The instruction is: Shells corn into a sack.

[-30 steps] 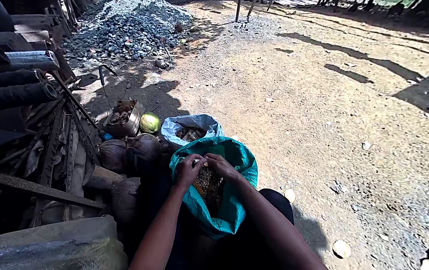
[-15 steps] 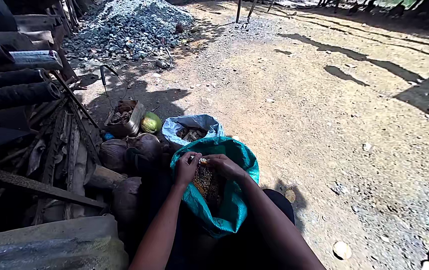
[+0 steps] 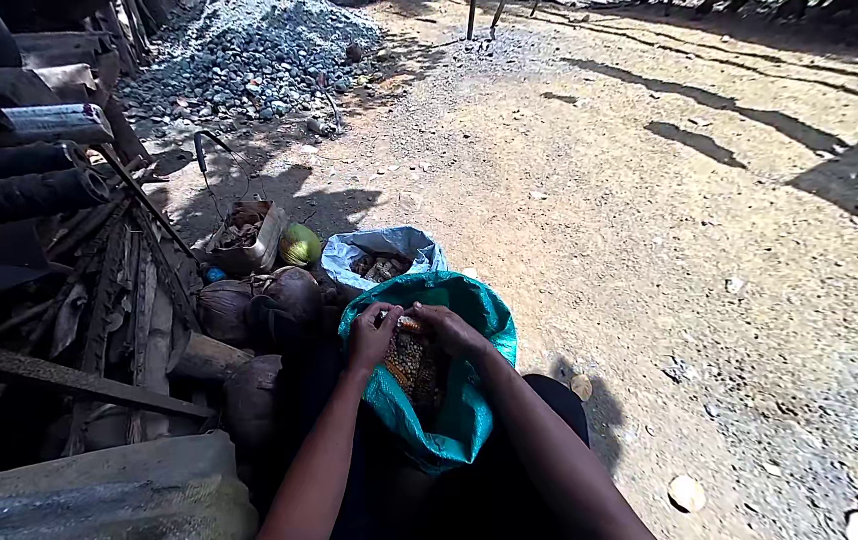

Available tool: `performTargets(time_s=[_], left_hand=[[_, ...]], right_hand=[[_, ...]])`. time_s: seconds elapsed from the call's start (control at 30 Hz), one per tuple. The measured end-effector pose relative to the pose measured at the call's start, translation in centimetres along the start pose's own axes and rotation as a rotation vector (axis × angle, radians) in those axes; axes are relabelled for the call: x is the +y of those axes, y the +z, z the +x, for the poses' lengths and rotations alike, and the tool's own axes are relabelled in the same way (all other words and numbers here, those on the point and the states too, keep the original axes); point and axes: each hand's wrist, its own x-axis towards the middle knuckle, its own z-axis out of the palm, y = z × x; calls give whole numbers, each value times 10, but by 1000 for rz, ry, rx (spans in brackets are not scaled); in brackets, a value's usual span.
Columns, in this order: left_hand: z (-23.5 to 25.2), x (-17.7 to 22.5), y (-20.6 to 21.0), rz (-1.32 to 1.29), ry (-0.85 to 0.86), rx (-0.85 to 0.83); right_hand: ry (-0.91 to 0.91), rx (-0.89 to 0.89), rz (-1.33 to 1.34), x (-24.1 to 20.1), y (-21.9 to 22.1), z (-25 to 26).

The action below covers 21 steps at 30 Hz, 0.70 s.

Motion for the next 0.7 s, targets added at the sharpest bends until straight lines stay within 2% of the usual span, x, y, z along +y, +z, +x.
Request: performTargets(time_s=[0.33, 0.7], left_hand=[[1, 2, -1, -54, -85, 49], [-3, -5, 2, -26, 135, 31]], right_hand=[[18, 44, -7, -5, -7, -3], [-62, 136, 10, -3, -5, 0]])
